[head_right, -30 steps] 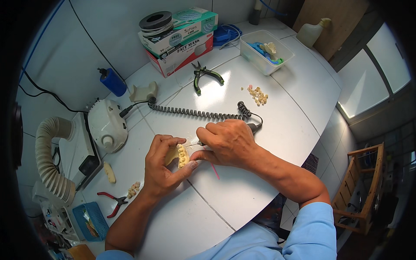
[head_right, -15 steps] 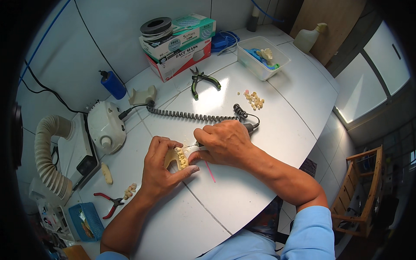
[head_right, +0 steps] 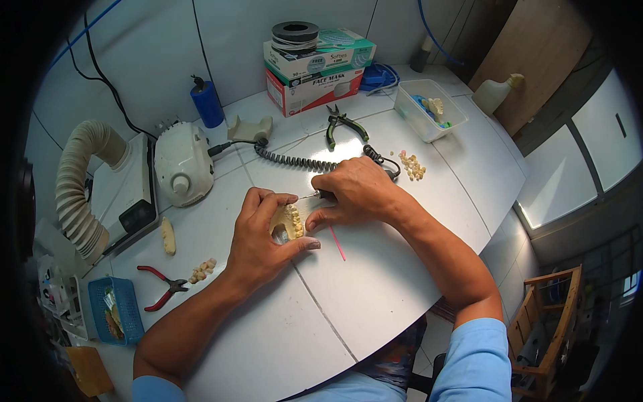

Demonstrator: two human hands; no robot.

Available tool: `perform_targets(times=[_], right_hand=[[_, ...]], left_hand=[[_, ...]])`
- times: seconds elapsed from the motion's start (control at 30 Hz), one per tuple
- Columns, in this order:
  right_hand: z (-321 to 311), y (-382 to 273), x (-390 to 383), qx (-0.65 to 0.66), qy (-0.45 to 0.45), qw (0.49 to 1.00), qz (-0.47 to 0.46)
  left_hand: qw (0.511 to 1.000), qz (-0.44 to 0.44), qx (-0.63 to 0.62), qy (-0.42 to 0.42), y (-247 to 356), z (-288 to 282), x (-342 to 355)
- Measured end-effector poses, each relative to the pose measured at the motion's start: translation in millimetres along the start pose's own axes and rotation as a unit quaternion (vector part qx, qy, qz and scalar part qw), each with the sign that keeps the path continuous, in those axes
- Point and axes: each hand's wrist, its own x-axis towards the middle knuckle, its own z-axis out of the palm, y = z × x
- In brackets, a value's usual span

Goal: Trimming and refining a plaster dental arch model using a rotary tool and hand tools.

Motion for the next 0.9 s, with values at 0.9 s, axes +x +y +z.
perform_targets(times=[0.9], right_hand=[[21.0,-5.7,-14.4,0.011,0.149,0.985,-0.089]], left_hand=[[0.998,-0.022,-0.001,-0.064,8.9,-12.3,1.5]])
